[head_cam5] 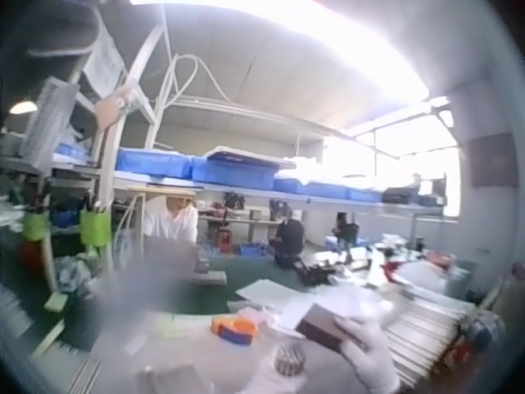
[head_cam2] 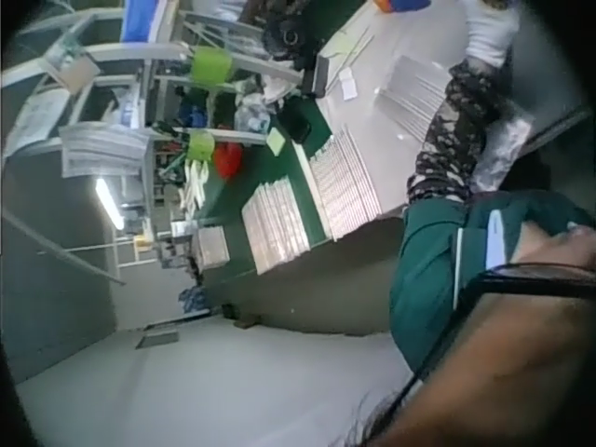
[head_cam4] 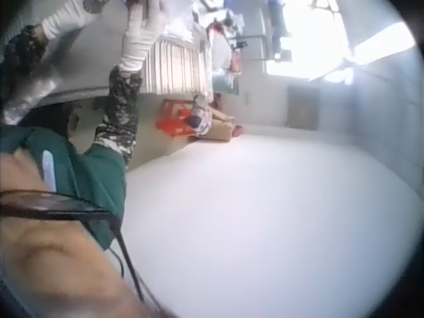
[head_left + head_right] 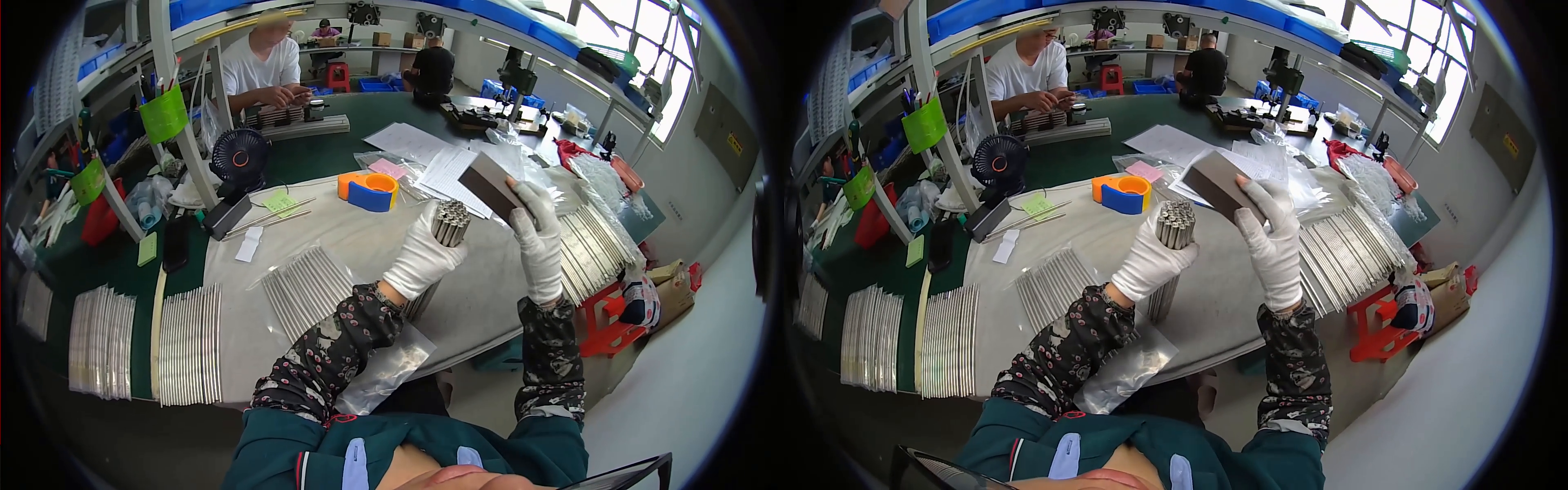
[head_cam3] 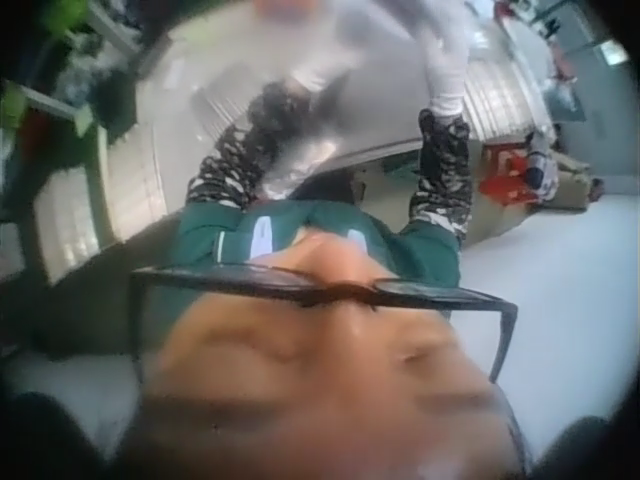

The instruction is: Sanding the ends of metal rods, bundling them together, and placing the bundles into plastic bags for packaging.

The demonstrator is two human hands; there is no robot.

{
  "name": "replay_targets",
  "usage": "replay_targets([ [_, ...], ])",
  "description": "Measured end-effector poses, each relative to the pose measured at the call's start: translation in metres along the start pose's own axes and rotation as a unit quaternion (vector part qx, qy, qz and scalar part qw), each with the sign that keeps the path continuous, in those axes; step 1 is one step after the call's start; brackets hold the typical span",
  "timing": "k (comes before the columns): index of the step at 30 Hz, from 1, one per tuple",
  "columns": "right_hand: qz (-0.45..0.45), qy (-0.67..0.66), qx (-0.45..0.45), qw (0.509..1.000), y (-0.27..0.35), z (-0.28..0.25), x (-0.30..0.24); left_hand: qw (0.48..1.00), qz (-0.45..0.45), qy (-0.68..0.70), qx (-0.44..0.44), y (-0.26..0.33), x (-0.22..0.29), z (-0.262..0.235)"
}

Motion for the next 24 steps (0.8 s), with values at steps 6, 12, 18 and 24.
replay_targets([
  [6, -0.027, 0.524, -0.041, 0.85, -0.035, 0.007, -0.014, 0.999, -0.019, 0.042, -0.011, 0.0, -0.011, 0.006],
  [12, -0.11, 0.122, -0.107, 0.981, -0.01, 0.05, -0.037, 0.998, -0.065, -0.001, 0.002, 0.005, -0.01, -0.006],
  [18, 0.182, 0.396, -0.181, 0.882, 0.053, 0.02, 0.153, 0.999, -0.033, 0.033, -0.021, 0.009, -0.007, 0.002],
  [24, 0.167, -0.024, -0.137, 0.976, 0.056, 0.051, 0.108, 0.998, -0.061, 0.012, -0.016, 0.024, -0.028, -0.007],
])
Point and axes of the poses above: each hand's wrist, its own y-axis away from the middle knuckle, its own z-axis out of the palm, x = y × z, the point moved 10 cm from there along -y, towards the middle knuckle, and after that the axes turned 3 degrees about y, right-handed, at the moved point
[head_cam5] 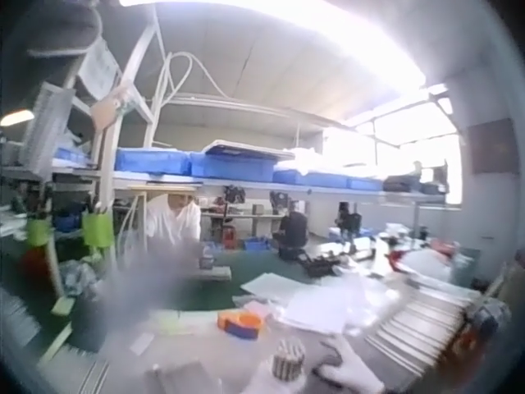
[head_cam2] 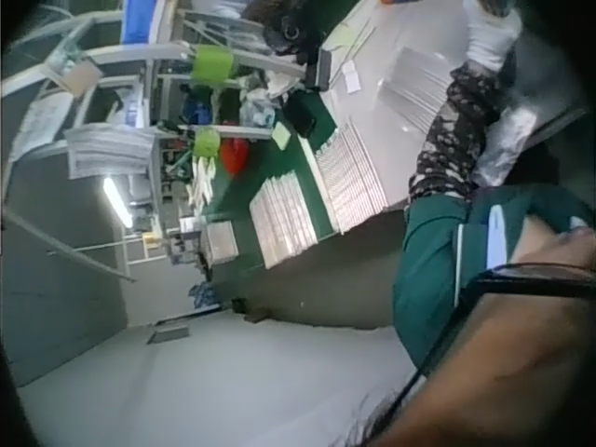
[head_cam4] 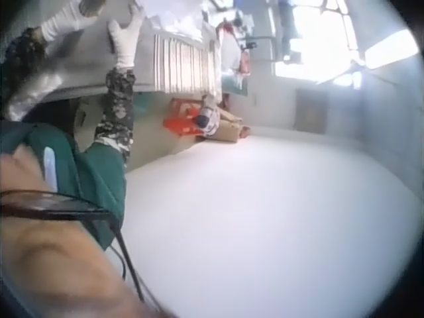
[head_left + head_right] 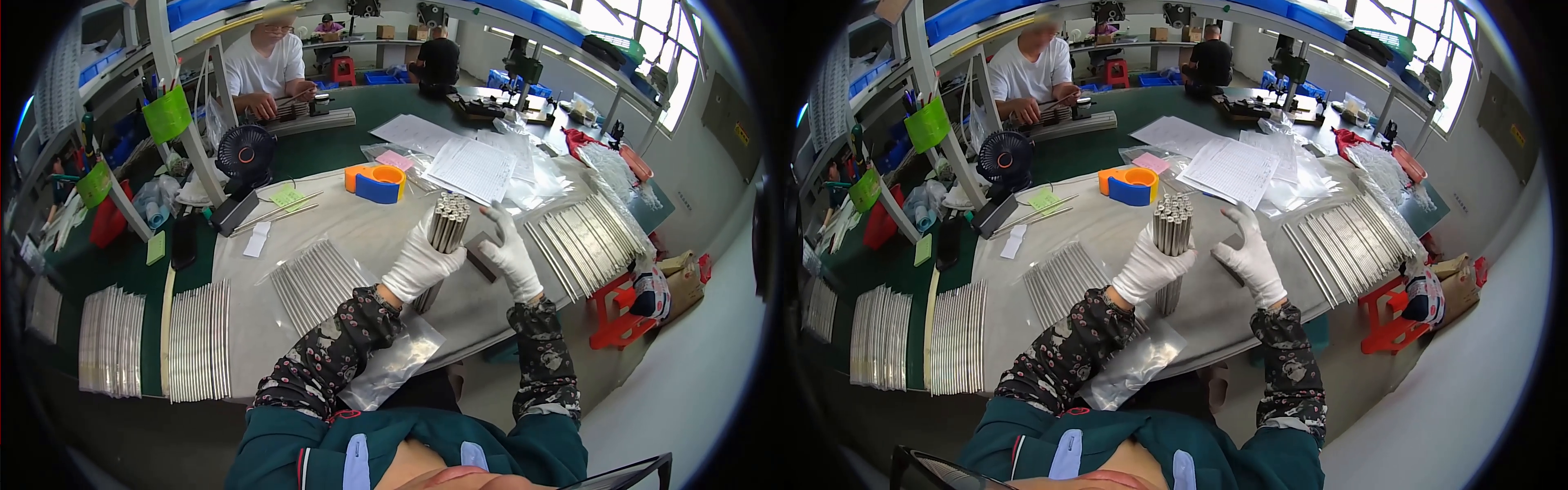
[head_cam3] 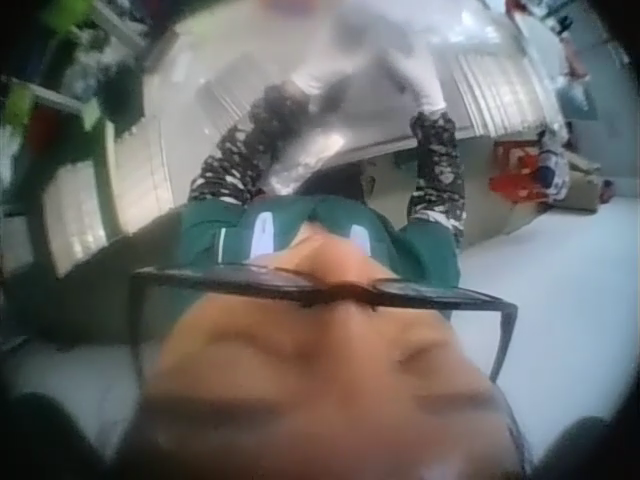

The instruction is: Sanding the ends of metal rods, bundling them together, and placing the bundles into plastic bags for packaging.

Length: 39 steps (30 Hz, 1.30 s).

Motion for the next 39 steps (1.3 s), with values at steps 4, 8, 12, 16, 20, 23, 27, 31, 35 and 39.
replay_targets([
  [4, -0.035, -0.327, -0.115, 0.937, -0.009, 0.062, -0.089, 0.993, -0.101, -0.04, -0.041, 0.024, -0.027, 0.01],
  [8, 0.009, -0.214, 0.095, 0.972, -0.01, 0.033, -0.062, 0.986, -0.14, -0.005, -0.096, 0.047, -0.091, 0.018],
  [12, 0.085, -0.385, 0.131, 0.91, -0.002, 0.004, -0.021, 0.958, -0.194, -0.096, -0.186, 0.053, -0.074, 0.04],
  [16, 0.132, -0.524, 0.141, 0.829, 0.009, -0.017, 0.011, 0.914, -0.315, -0.007, -0.255, 0.082, -0.028, 0.045],
  [20, 0.067, -0.619, 0.058, 0.78, 0.019, -0.02, -0.011, 0.831, -0.428, 0.336, -0.117, 0.147, -0.016, 0.03],
  [23, 0.028, -0.632, 0.027, 0.774, 0.039, 0.013, -0.056, 0.717, -0.428, 0.549, 0.047, 0.191, -0.01, 0.01],
  [27, -0.02, -0.639, -0.065, 0.766, 0.079, 0.09, -0.126, 0.696, -0.408, 0.558, 0.195, 0.258, -0.003, -0.037],
  [31, -0.007, -0.667, -0.224, 0.71, 0.135, 0.181, -0.171, 0.696, -0.445, 0.359, 0.434, 0.347, -0.003, -0.107],
  [35, 0.005, -0.598, -0.375, 0.709, 0.199, 0.27, -0.175, 0.74, -0.389, 0.298, 0.461, 0.437, -0.045, -0.165],
  [39, 0.042, -0.526, -0.481, 0.7, 0.252, 0.343, -0.146, 0.725, -0.357, 0.275, 0.521, 0.516, -0.097, -0.197],
])
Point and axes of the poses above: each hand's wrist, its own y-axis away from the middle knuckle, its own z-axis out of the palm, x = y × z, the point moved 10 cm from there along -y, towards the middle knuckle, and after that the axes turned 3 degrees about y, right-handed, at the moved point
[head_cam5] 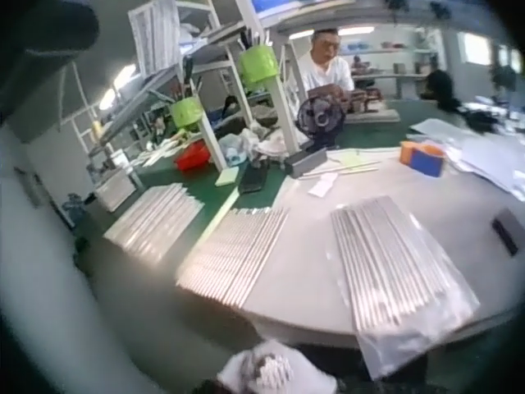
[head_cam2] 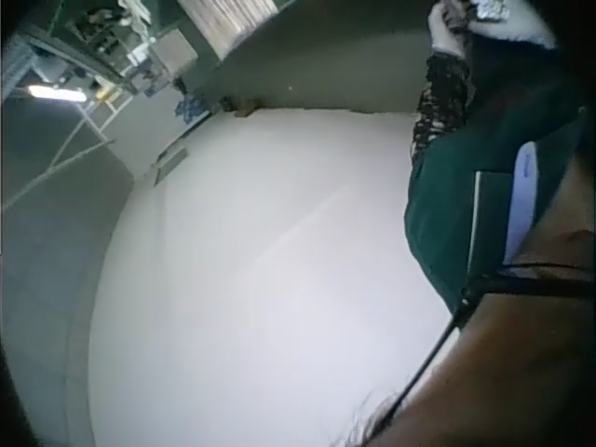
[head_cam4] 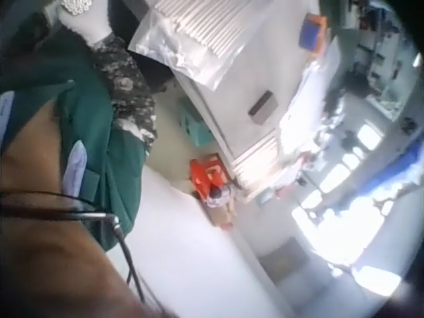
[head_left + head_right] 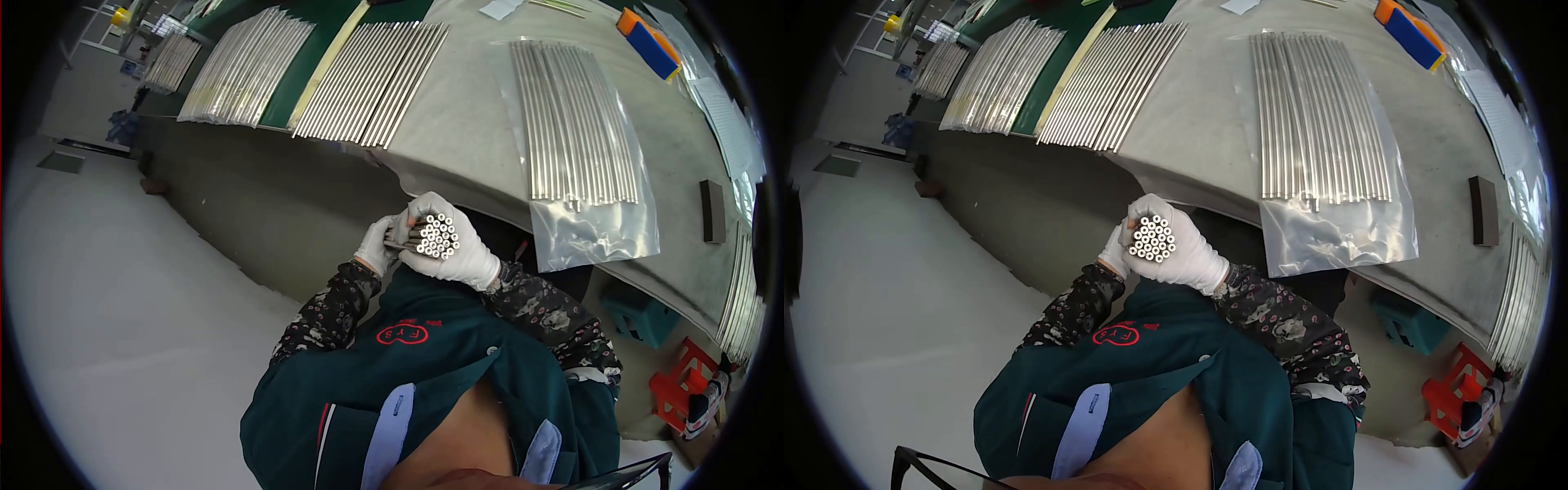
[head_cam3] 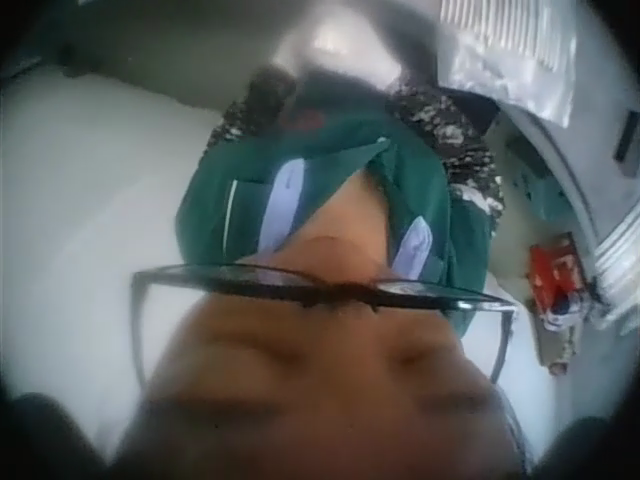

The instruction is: Sanding the ends of metal rods, bundling them together, and placing the bundles into plastic bags for packaging.

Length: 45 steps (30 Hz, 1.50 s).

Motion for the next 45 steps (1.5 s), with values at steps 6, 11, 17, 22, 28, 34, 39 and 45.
replay_targets([
  [6, 0.104, 0.018, 0.014, 0.994, 0.012, -0.008, 0.072, 0.986, 0.014, -0.114, 0.117, -0.013, -0.045, -0.088],
  [11, 0.096, 0.08, -0.005, 0.992, 0.017, -0.011, 0.079, 0.951, 0.043, -0.296, 0.082, -0.019, -0.067, -0.094],
  [17, 0.117, 0.044, -0.008, 0.992, 0.018, -0.003, 0.083, 0.994, -0.044, 0.068, 0.072, -0.044, -0.125, -0.145],
  [22, 0.11, 0.056, 0.027, 0.992, 0.024, -0.022, 0.084, 0.996, -0.043, -0.024, 0.071, -0.049, -0.133, -0.13],
  [28, 0.119, 0.065, 0.016, 0.991, 0.027, -0.026, 0.08, 0.989, -0.093, 0.029, 0.11, -0.017, -0.108, -0.081],
  [34, 0.14, 0.046, -0.014, 0.989, 0.024, -0.016, 0.081, 0.988, -0.071, 0.006, 0.139, -0.001, -0.082, -0.069],
  [39, 0.1, 0.061, -0.008, 0.993, 0.022, -0.017, 0.073, 0.993, -0.058, -0.012, 0.101, -0.01, -0.083, -0.079],
  [45, 0.059, 0.081, 0.019, 0.995, 0.023, -0.024, 0.067, 0.99, -0.076, -0.065, 0.1, -0.013, -0.09, -0.096],
])
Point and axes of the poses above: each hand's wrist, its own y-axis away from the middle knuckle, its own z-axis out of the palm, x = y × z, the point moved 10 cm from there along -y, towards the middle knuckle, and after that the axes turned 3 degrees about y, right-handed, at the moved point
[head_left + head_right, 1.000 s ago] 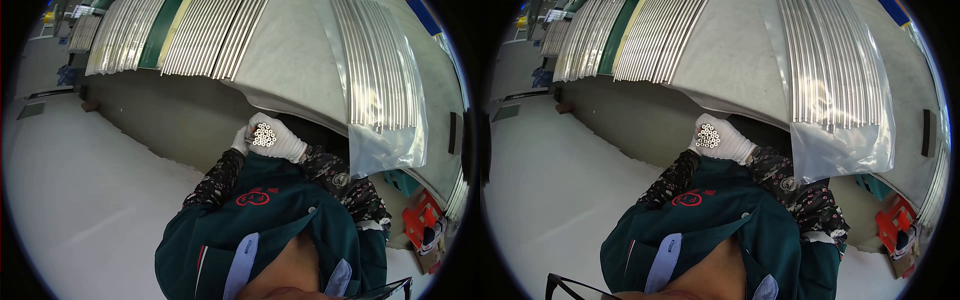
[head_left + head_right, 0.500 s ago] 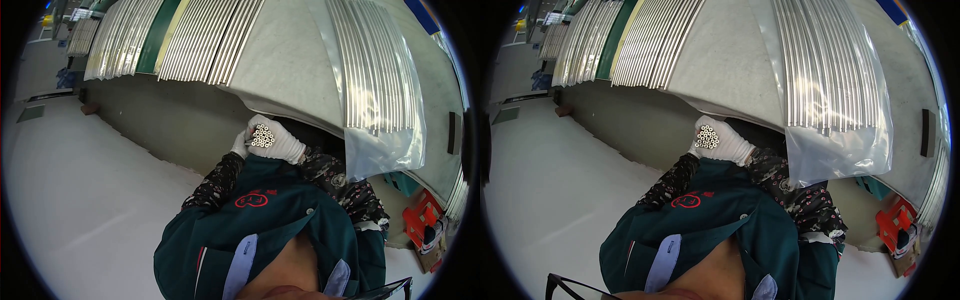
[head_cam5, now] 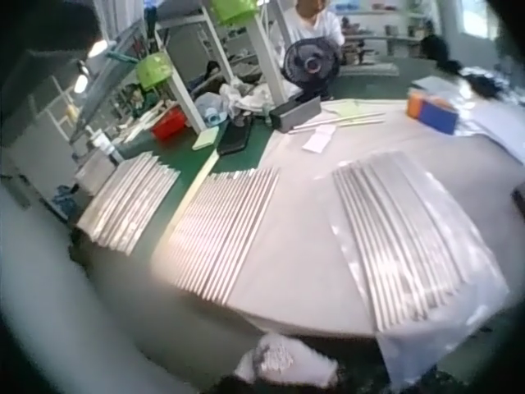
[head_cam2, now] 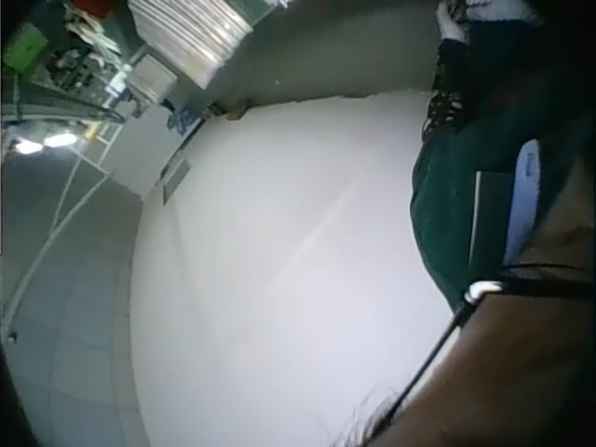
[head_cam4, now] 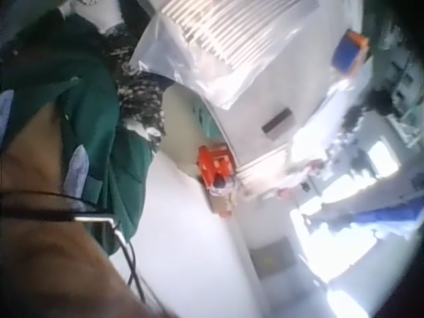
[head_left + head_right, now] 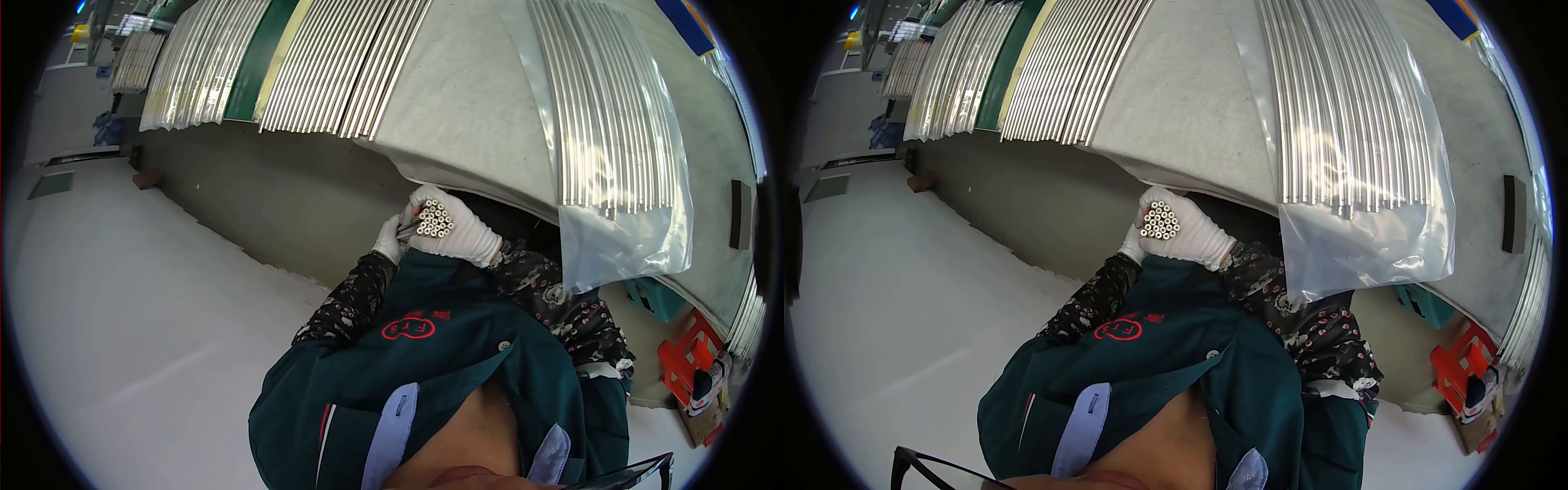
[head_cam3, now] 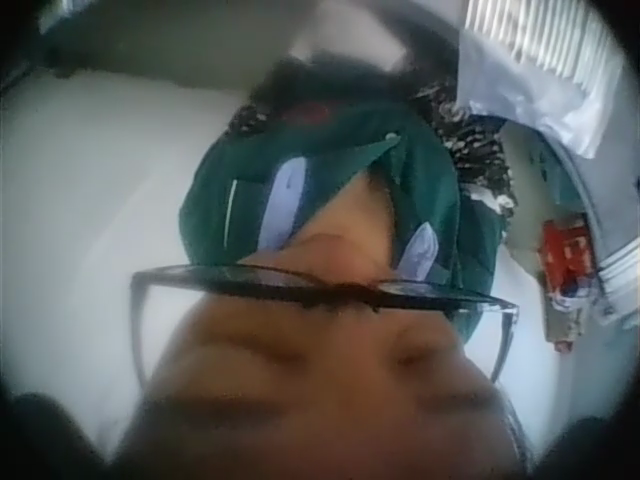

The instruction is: Sanding the ends of metal rods, bundling them together, and placing the bundles into plastic bags for packaging.

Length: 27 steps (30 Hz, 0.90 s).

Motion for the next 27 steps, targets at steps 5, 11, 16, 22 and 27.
replay_targets([
  [5, 0.053, -0.047, -0.003, 0.997, 0.002, 0.002, 0.019, 0.991, -0.043, 0.094, 0.081, 0.004, -0.021, -0.015],
  [11, 0.262, -0.26, 0.001, 0.929, 0.021, 0.007, 0.016, 0.987, 0.103, -0.056, 0.112, 0.044, 0.065, -0.002],
  [16, 0.276, -0.435, -0.057, 0.855, 0.056, 0.018, -0.014, 0.907, 0.387, -0.127, 0.108, 0.096, 0.192, 0.016],
  [22, 0.275, -0.313, -0.165, 0.894, 0.054, 0.03, -0.035, 0.785, 0.579, -0.217, -0.03, 0.216, 0.302, 0.15],
  [27, 0.195, -0.09, -0.148, 0.965, 0.051, 0.022, -0.073, 0.679, 0.643, -0.288, -0.208, 0.271, 0.323, 0.261],
])
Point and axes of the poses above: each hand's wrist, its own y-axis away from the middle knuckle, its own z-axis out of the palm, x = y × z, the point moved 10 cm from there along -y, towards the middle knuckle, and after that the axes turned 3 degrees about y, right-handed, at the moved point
